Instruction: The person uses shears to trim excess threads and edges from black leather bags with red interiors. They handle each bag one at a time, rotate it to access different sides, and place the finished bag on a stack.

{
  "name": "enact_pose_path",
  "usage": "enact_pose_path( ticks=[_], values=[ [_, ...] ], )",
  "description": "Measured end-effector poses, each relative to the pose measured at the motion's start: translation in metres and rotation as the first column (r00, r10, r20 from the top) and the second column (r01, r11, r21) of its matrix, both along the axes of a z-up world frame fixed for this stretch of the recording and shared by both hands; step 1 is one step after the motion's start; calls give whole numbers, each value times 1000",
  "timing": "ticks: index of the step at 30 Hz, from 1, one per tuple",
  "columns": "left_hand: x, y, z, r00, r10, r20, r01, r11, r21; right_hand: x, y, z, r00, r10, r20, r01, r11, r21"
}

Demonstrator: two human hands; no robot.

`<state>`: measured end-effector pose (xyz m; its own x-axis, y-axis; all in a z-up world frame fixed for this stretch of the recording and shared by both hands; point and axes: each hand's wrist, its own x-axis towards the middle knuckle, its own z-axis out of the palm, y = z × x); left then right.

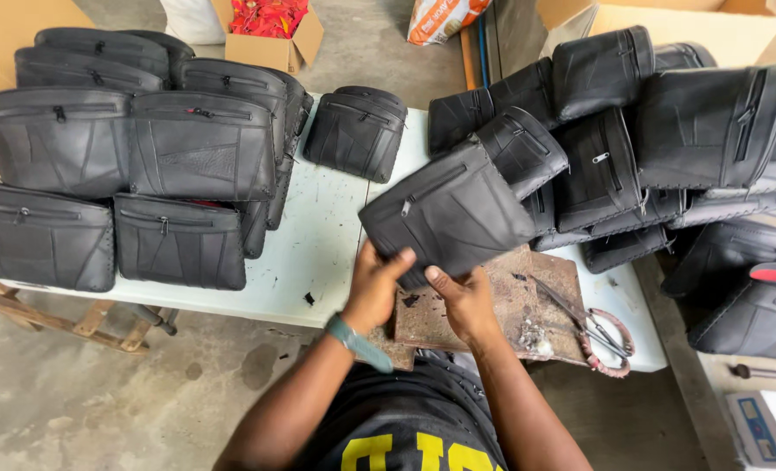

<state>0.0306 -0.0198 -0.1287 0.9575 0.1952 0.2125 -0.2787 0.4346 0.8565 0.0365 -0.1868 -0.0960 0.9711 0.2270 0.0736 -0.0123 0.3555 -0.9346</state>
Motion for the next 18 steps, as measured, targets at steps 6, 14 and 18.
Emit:
enact_pose_path(
  ticks=[6,14,18],
  values=[
    [109,131,14,864,501,60,-402,611,683,65,-68,28,938,-302,168,346,826,-446],
    [203,168,11,724,667,177,-418,220,881,163,-119,62,624,-175,762,781,169,-601],
    [200,151,-4,716,698,-4,-181,191,965,203,-119,68,731,-184,658,682,154,-715]
  ],
)
